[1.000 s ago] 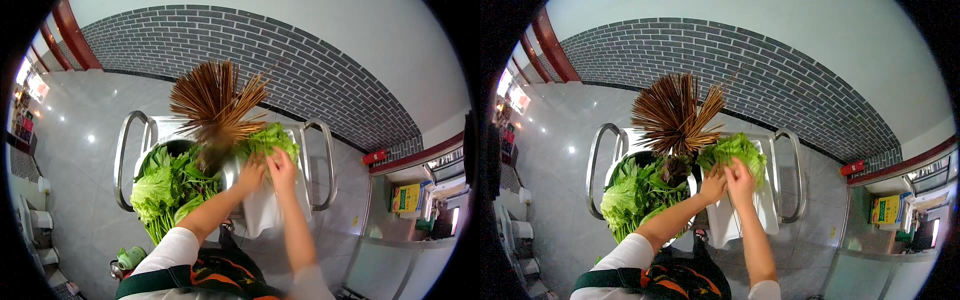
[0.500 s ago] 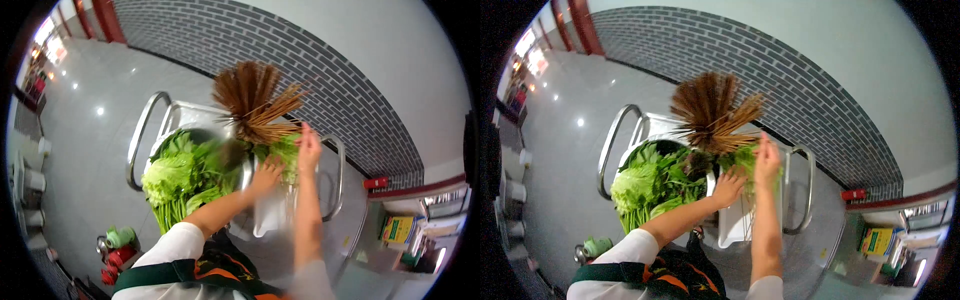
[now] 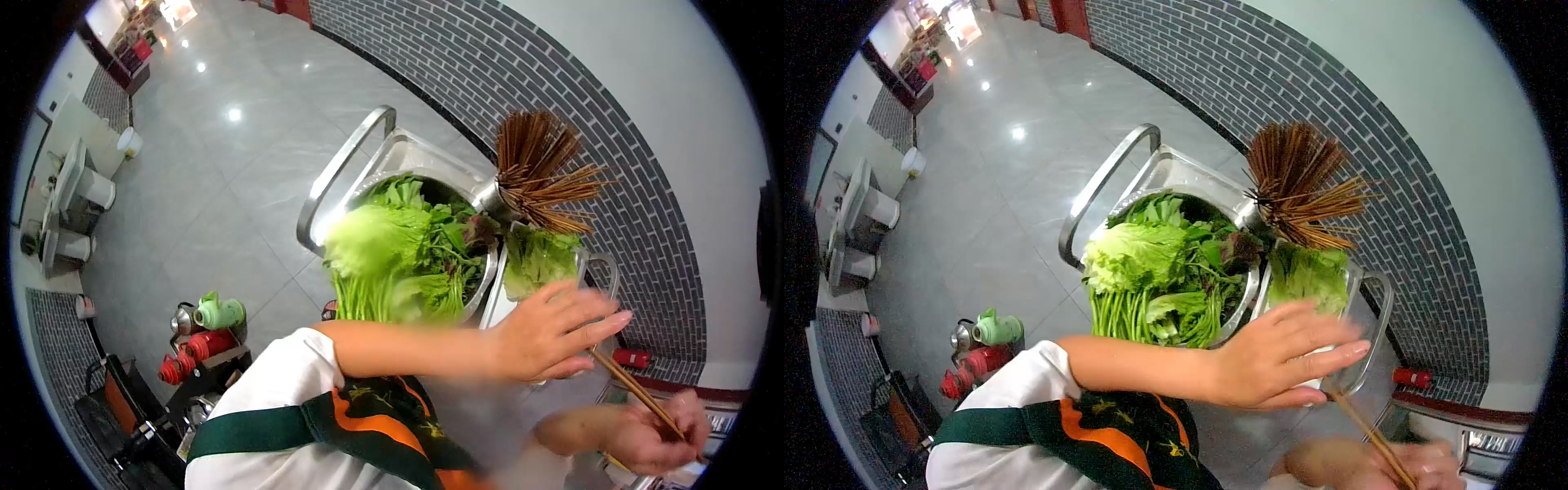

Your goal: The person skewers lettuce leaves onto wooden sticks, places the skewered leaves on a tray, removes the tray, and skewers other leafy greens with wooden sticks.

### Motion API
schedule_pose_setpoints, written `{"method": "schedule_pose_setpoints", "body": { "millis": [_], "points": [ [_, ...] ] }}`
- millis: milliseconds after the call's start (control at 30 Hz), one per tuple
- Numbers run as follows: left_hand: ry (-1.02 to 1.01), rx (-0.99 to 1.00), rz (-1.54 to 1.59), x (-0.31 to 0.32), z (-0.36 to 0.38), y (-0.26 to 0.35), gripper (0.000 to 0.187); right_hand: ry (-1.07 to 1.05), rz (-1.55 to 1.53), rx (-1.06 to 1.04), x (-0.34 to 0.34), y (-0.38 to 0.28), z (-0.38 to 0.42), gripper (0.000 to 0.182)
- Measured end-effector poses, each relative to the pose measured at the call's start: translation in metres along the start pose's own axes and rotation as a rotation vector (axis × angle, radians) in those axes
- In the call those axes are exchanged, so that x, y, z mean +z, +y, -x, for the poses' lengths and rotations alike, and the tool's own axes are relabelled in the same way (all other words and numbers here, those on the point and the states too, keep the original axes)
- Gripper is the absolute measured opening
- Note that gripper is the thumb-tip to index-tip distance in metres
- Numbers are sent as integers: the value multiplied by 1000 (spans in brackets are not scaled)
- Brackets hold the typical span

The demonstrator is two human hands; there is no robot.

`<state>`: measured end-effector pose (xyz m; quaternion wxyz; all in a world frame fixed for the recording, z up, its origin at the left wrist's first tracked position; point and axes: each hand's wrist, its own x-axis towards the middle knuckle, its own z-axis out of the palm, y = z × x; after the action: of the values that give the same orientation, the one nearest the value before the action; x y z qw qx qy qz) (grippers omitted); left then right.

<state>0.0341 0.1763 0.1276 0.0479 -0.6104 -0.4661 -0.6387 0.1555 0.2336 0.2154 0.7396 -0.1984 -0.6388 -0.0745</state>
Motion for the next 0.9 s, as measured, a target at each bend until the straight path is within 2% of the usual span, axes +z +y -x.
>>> {"method": "schedule_pose_setpoints", "body": {
  "millis": [33,67,100,133,167,200,233,267,300,333,367,467,533,567,600,667,700,733,767,833,900],
  "points": [
    [9,3,-8,-9,11,2,36,-35,-503,294,8,-8,9,29],
    [-90,-158,15,-20,30,1,31,-182,-501,343,22,-13,19,32],
    [-188,-321,39,-34,49,-2,26,-292,-853,619,36,-14,36,35],
    [-172,-412,-37,-56,62,-6,22,-322,-1151,955,50,-15,54,38],
    [-159,-499,-112,-82,76,-13,18,-293,-1068,1197,79,-40,70,31],
    [-67,-558,-164,-107,96,-26,17,-598,-946,978,104,-44,99,30],
    [-72,-855,-89,-138,103,-29,22,-856,-860,894,123,-35,143,24],
    [-39,-1059,-179,-163,120,-43,26,-996,-697,732,142,-41,192,20],
    [100,-983,-334,-184,140,-58,24,-1290,-569,700,151,-51,227,18],
    [166,-1095,-323,-203,164,-79,24,-1515,-487,382,159,-57,262,19],
    [232,-1207,-310,-218,185,-98,24,-1543,-408,257,163,-67,295,22],
    [236,-1161,-328,-239,215,-126,23,-1533,-252,189,176,-81,328,21],
    [210,-1159,-303,-242,210,-126,25,-1861,-182,216,182,-85,306,20],
    [184,-1166,-273,-240,201,-124,27,-1862,-164,224,182,-80,296,20],
    [176,-1167,-259,-239,191,-123,27,-1710,-303,223,181,-71,285,20],
    [148,-1399,38,-235,168,-117,37,-1478,-527,153,173,-64,260,17],
    [200,-1489,306,-232,155,-112,44,-1397,-613,86,169,-66,243,15],
    [229,-1616,493,-228,144,-112,44,-1369,-631,-16,164,-72,226,14],
    [254,-1741,685,-224,137,-114,44,-1368,-611,-2,159,-77,218,14],
    [17,-1670,867,-216,131,-113,34,-1409,-664,-141,149,-83,212,17],
    [-75,-1600,793,-208,130,-107,27,-1342,-706,-94,137,-74,224,16]
  ]
}}
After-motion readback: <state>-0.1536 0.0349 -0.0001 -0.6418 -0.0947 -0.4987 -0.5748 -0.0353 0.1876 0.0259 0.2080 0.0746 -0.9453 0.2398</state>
